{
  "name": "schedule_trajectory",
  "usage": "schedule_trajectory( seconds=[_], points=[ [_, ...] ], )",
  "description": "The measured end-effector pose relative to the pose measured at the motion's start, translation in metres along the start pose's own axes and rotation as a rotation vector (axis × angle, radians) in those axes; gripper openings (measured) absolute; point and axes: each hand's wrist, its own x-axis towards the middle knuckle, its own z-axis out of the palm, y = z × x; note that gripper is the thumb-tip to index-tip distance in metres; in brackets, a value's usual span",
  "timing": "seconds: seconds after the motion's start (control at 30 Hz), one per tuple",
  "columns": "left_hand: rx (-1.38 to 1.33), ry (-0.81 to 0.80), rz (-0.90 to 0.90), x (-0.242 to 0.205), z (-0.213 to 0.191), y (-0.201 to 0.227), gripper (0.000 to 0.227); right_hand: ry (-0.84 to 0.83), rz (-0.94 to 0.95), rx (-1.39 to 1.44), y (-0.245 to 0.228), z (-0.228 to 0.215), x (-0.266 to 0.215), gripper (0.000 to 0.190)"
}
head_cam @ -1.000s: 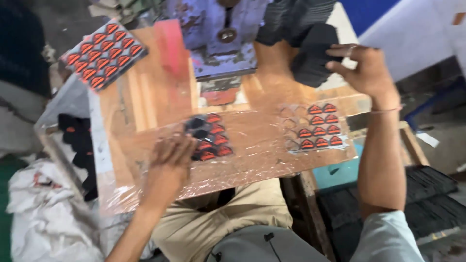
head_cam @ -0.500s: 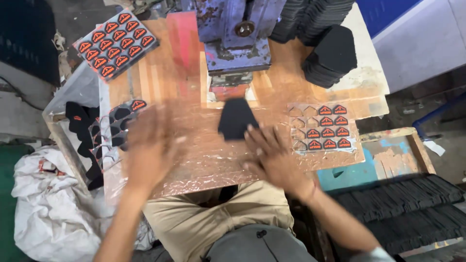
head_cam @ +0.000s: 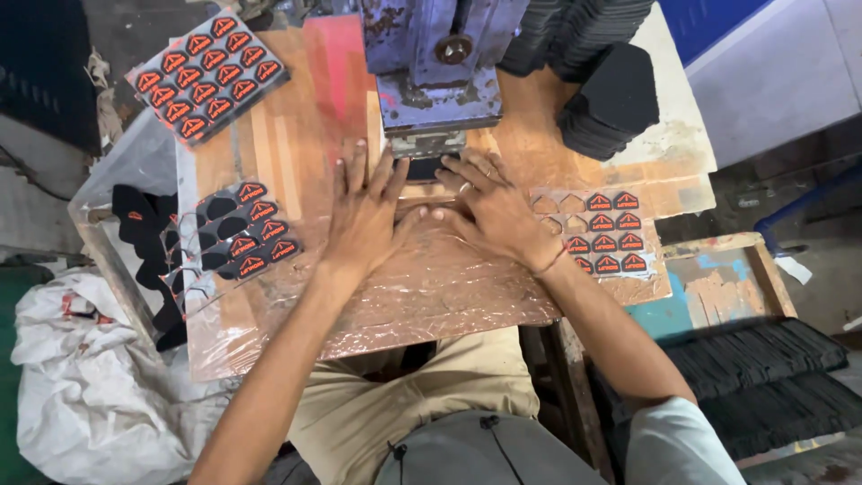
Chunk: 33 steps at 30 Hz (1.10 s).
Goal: The person repeatedly picks up black fabric items and places them under a heat press machine. They then place a sheet of orange and black labels onto the items and press down on the machine to apply the labels. The person removes the finished items and places them on a pile to the left.
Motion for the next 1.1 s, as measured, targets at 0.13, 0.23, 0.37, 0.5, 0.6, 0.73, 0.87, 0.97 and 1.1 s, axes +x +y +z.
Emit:
schedule_trajectory(
  seconds=[0.13, 0.23, 0.37, 0.5, 0.6, 0.73, 0.87, 0.97, 1.1],
  points=[
    [-0.027, 0.036, 0.010, -0.011, 0.000, 0.006, 0.079, 0.003, -0.024, -0.056, -0.003, 0.002, -0.002, 0.058],
    [-0.058, 0.012, -0.012, -0.015, -0.004, 0.009, 0.079, 0.036, -0.010, -0.043, -0.008, -0.002, -0.011, 0.049],
    [-0.081, 0.031, 0.007, -0.014, -0.004, 0.008, 0.076, 0.151, 0.181, -0.065, -0.003, -0.040, -0.075, 0.051],
    [-0.101, 0.049, -0.005, -0.014, -0.007, 0.006, 0.073, 0.236, 1.199, 0.014, 0.103, -0.065, -0.231, 0.079],
    [-0.125, 0.062, 0.002, -0.016, -0.006, 0.006, 0.073, 0.227, 1.191, 0.206, 0.110, -0.094, -0.277, 0.046],
    [-0.122, 0.061, -0.007, -0.017, -0.005, 0.008, 0.073, 0.427, 1.005, 0.284, 0.020, -0.129, -0.203, 0.023],
    [-0.102, 0.064, 0.004, -0.019, 0.003, 0.004, 0.073, 0.410, 0.838, 0.842, -0.019, -0.081, -0.113, 0.018],
    [-0.043, 0.052, 0.024, -0.026, 0.013, -0.004, 0.073, 0.172, 0.731, 1.061, -0.002, -0.003, -0.079, 0.026],
    [0.016, 0.077, 0.056, -0.023, 0.011, -0.004, 0.076, 0.067, 0.678, 0.945, 0.012, 0.002, -0.037, 0.036]
  ],
)
